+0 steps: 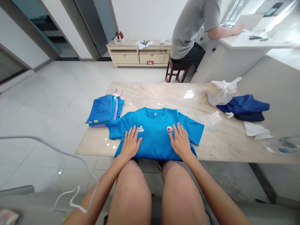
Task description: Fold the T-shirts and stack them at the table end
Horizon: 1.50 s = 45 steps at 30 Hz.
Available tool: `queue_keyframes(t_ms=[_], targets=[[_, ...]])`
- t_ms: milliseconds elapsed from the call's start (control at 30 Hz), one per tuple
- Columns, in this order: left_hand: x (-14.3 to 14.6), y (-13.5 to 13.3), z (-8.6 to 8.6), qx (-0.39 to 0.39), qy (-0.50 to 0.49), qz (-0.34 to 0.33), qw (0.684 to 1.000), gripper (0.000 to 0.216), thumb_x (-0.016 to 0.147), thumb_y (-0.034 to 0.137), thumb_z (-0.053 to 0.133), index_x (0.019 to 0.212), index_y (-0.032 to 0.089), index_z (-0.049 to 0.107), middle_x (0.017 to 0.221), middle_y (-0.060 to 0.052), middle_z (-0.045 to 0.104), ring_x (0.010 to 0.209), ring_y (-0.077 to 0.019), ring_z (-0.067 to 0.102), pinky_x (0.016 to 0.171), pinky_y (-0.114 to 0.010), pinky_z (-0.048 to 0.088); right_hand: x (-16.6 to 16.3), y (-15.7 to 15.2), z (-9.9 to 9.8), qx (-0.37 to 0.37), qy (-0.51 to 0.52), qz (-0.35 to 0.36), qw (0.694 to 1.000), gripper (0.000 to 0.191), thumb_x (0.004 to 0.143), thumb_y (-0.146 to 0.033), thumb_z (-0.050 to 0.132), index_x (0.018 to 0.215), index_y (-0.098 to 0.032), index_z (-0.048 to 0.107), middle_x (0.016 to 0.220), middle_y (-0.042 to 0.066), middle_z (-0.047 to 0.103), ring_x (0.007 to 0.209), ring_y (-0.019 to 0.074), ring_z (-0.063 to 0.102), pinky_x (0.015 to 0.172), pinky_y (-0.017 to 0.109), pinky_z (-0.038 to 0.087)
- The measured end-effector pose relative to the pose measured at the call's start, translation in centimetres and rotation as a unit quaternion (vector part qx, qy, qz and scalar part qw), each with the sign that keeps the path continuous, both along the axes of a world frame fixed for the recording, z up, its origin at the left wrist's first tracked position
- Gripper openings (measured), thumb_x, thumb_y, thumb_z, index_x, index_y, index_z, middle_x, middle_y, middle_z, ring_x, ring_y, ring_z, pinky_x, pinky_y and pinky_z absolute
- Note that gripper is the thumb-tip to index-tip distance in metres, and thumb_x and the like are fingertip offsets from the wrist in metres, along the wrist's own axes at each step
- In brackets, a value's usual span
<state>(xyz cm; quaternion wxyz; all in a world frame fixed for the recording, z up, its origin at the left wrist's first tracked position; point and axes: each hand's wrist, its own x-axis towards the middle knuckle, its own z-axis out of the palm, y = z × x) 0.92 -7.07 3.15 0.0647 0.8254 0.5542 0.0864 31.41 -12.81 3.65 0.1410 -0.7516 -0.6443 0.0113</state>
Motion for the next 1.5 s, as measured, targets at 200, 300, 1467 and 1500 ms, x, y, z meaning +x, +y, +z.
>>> queue_keyframes(t_ms=[200,300,1467,1500], targets=[[0.7,1.2,-1.3,0.018,0.008,0.019,1.000,0.069,0.112,0.050,0.037,0.175,0.021,0.041,0.182,-0.012,0.033,0.171,-0.0382,0.026,0.139,-0.063,0.023,0.1,-0.3,-3.1,-0.019,-0.007,-0.052,0.998,0.073,0.113,-0.051,0.033,0.174,-0.013,0.039,0.182,0.021,0.028,0.170,0.0406,0.024,0.135,0.066,0.023],[1.7,4.0,-0.9,0.013,0.001,0.025,1.000,0.067,0.112,0.049,0.037,0.174,0.024,0.042,0.182,-0.010,0.036,0.170,-0.0392,0.027,0.138,-0.064,0.023,1.1,2.7,-2.5,-0.035,-0.018,-0.057,0.998,0.073,0.114,-0.051,0.030,0.174,-0.012,0.039,0.183,0.021,0.026,0.171,0.0388,0.023,0.136,0.064,0.021],[1.6,4.8,-1.1,0.008,0.028,0.024,0.999,0.064,0.114,0.042,0.036,0.171,0.016,0.046,0.181,-0.018,0.035,0.169,-0.0414,0.030,0.137,-0.062,0.025,2.1,1.0,-3.1,-0.038,-0.026,-0.022,0.999,0.067,0.116,-0.048,0.034,0.174,-0.015,0.040,0.183,0.019,0.025,0.170,0.0361,0.025,0.137,0.059,0.021],[1.9,5.6,-1.0,0.008,0.028,0.022,0.999,0.065,0.114,0.042,0.035,0.172,0.016,0.045,0.181,-0.018,0.035,0.169,-0.0408,0.029,0.138,-0.061,0.024,2.2,1.9,-3.0,-0.039,-0.025,-0.026,0.999,0.068,0.116,-0.048,0.034,0.174,-0.015,0.040,0.183,0.019,0.025,0.170,0.0362,0.026,0.137,0.059,0.022]])
